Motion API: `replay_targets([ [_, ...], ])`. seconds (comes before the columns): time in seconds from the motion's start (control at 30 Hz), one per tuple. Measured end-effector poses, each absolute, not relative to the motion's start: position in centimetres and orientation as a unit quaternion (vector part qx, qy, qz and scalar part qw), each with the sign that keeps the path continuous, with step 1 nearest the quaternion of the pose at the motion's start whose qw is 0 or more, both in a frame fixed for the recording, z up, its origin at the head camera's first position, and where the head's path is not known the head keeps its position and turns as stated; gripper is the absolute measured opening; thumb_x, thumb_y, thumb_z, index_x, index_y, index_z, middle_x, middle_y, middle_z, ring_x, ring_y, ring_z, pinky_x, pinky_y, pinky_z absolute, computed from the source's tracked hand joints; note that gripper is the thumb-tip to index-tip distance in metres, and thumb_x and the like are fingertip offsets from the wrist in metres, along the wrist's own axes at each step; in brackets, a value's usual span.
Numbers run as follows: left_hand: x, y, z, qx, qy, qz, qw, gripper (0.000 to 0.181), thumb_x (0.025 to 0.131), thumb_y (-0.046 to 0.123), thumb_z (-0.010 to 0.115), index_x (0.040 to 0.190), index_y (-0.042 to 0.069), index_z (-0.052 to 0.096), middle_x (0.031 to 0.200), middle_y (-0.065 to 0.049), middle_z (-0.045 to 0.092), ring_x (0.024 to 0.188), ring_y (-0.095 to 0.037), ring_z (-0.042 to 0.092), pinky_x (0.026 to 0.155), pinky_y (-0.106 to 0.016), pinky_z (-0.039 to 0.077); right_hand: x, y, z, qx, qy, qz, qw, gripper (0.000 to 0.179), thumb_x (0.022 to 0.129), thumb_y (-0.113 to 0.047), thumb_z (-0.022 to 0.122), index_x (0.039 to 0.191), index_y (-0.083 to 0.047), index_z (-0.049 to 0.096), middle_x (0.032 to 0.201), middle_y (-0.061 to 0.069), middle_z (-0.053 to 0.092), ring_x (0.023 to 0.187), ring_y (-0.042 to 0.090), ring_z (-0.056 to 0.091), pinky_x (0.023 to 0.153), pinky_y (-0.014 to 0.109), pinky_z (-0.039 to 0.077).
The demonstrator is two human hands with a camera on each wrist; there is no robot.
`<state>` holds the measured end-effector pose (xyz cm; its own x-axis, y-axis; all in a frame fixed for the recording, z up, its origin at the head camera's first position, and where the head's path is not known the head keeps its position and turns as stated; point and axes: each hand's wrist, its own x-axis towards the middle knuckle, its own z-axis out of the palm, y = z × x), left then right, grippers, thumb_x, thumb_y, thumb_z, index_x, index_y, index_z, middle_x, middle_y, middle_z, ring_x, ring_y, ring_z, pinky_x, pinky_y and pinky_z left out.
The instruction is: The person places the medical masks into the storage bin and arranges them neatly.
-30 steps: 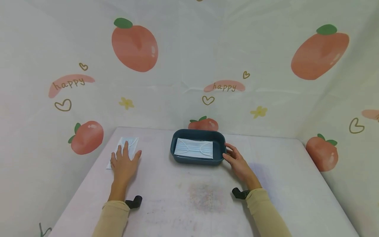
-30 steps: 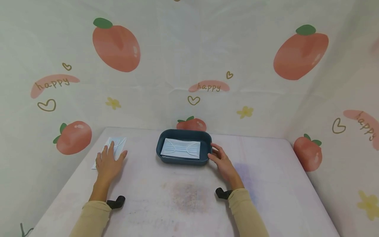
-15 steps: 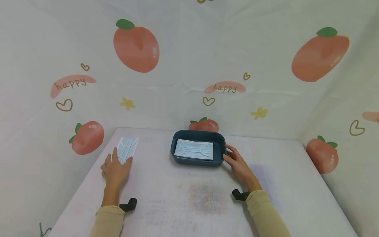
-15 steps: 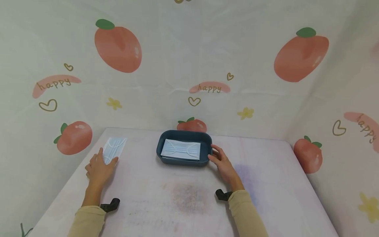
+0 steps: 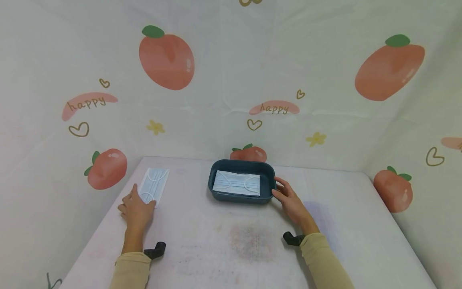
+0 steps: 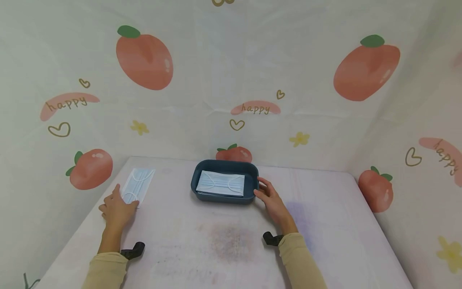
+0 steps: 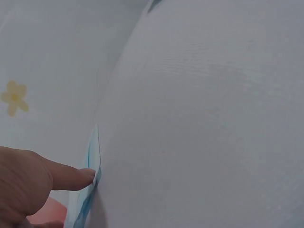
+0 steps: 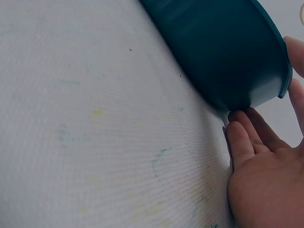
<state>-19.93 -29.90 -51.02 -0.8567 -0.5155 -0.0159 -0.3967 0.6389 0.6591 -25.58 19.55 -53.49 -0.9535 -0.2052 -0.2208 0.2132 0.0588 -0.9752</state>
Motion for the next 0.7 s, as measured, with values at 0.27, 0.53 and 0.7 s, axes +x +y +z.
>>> replay_targets([
  [0.27,-20.24,-30.4,-50.87,0.275,-0.89,-0.355,0.08,0.096,0.086,0.013,0.072,0.162,0.004,0.013,0.14,-0.042,0.037,0.125,-0.056,0.029,0.091,-0.063,0.033,-25.51,19.49,-53.46,0.004,0.714,-0.683,0.152,0.063,0.104,-0.029,0.058,0.159,-0.029,0.027,0.169,0.016,0.017,0.157,0.035,0.02,0.131,0.056,0.013],
  [0.53,-20.19,-30.62,-51.0,0.266,-0.887,-0.369,0.084,0.088,0.088,0.014,0.072,0.16,0.001,0.022,0.136,-0.037,0.048,0.125,-0.053,0.036,0.096,-0.063,0.036,-25.4,19.45,-53.18,0.003,0.709,-0.688,0.153,0.063,0.105,-0.028,0.058,0.16,-0.028,0.027,0.169,0.016,0.017,0.157,0.035,0.019,0.131,0.056,0.012],
  [0.7,-20.31,-30.58,-51.11,0.258,-0.877,-0.394,0.092,0.083,0.089,0.009,0.071,0.159,0.001,0.026,0.137,-0.034,0.045,0.126,-0.051,0.041,0.105,-0.067,0.041,-25.43,19.41,-53.16,0.0,0.709,-0.689,0.152,0.064,0.105,-0.027,0.058,0.16,-0.026,0.026,0.169,0.017,0.017,0.157,0.036,0.02,0.131,0.057,0.012],
])
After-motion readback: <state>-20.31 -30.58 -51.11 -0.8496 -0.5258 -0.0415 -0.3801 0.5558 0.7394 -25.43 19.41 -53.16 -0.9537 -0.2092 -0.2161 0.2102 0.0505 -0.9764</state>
